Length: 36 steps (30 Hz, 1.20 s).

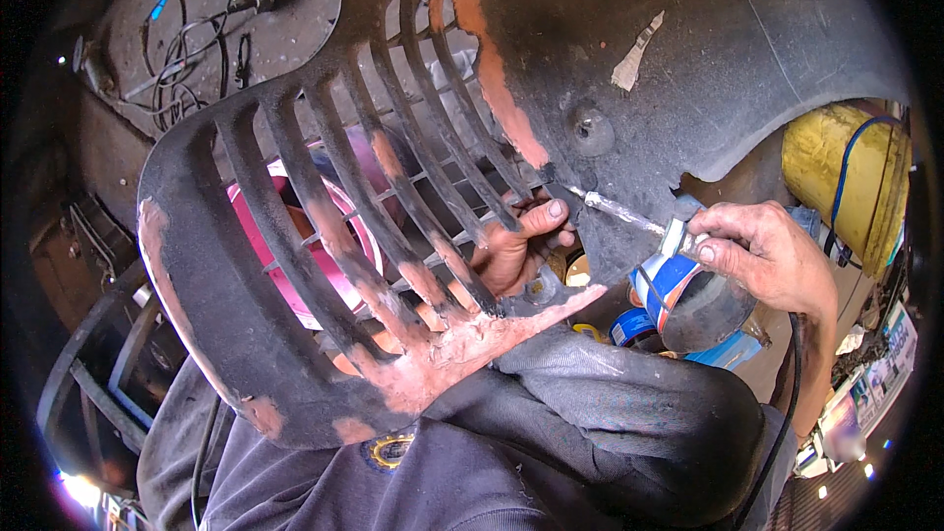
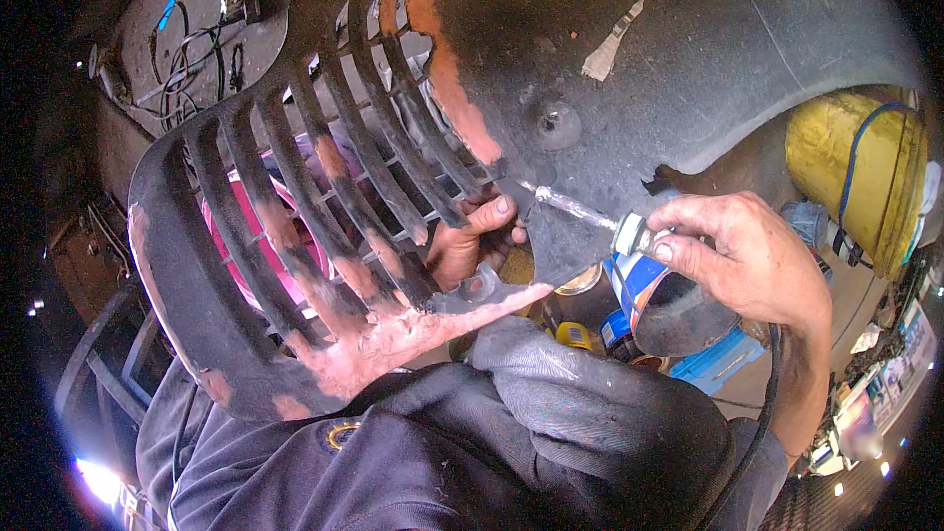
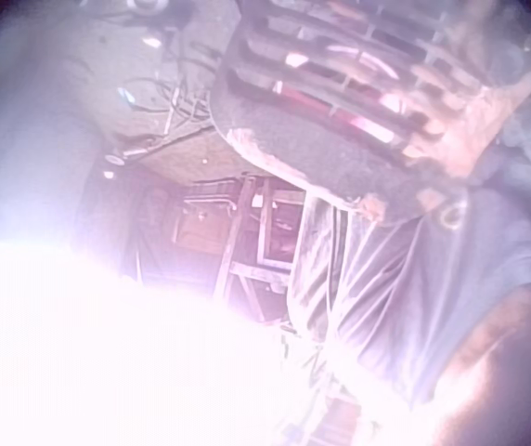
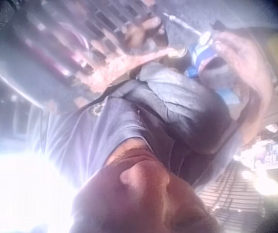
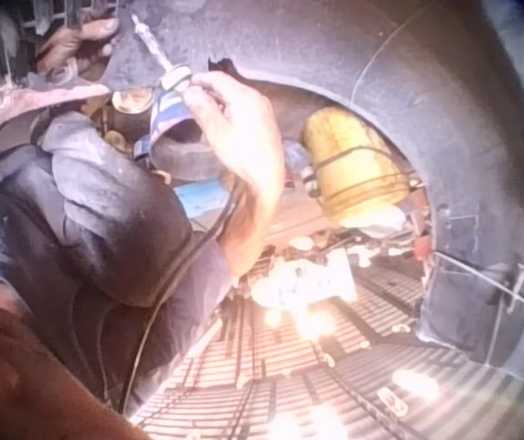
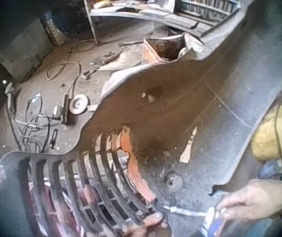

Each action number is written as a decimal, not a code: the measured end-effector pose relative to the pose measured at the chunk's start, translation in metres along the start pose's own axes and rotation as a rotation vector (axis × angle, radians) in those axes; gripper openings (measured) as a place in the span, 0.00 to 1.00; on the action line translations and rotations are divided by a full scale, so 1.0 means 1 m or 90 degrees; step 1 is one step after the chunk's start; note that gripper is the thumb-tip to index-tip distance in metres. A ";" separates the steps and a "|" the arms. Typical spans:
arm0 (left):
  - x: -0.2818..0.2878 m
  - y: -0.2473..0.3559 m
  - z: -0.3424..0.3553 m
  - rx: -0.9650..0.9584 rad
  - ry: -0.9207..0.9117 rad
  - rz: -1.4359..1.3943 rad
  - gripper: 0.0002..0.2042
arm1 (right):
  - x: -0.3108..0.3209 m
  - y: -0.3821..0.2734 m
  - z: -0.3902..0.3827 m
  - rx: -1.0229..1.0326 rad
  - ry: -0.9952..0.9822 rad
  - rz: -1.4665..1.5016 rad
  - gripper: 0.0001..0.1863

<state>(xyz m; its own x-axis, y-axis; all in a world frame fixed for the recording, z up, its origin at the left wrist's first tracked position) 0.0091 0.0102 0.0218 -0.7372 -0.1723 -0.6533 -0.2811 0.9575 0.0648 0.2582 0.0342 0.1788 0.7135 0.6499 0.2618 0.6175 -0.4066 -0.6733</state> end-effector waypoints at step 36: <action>-0.007 0.004 -0.002 0.004 0.011 0.000 0.11 | 0.001 0.006 -0.004 0.010 0.021 0.025 0.13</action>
<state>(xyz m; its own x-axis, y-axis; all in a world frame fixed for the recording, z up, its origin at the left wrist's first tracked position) 0.0119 0.0146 0.0277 -0.7475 -0.1768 -0.6403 -0.2776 0.9589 0.0593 0.2635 0.0295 0.1783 0.7475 0.6122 0.2578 0.5841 -0.4210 -0.6940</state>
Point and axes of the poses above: each hand's wrist, its own z-axis towards the middle knuckle, its own x-axis out of the back of the hand, y = z × x, the point moved 1 cm from there along z, towards the middle knuckle, and after that the axes turned 13 degrees about x, right-handed, at the moved point
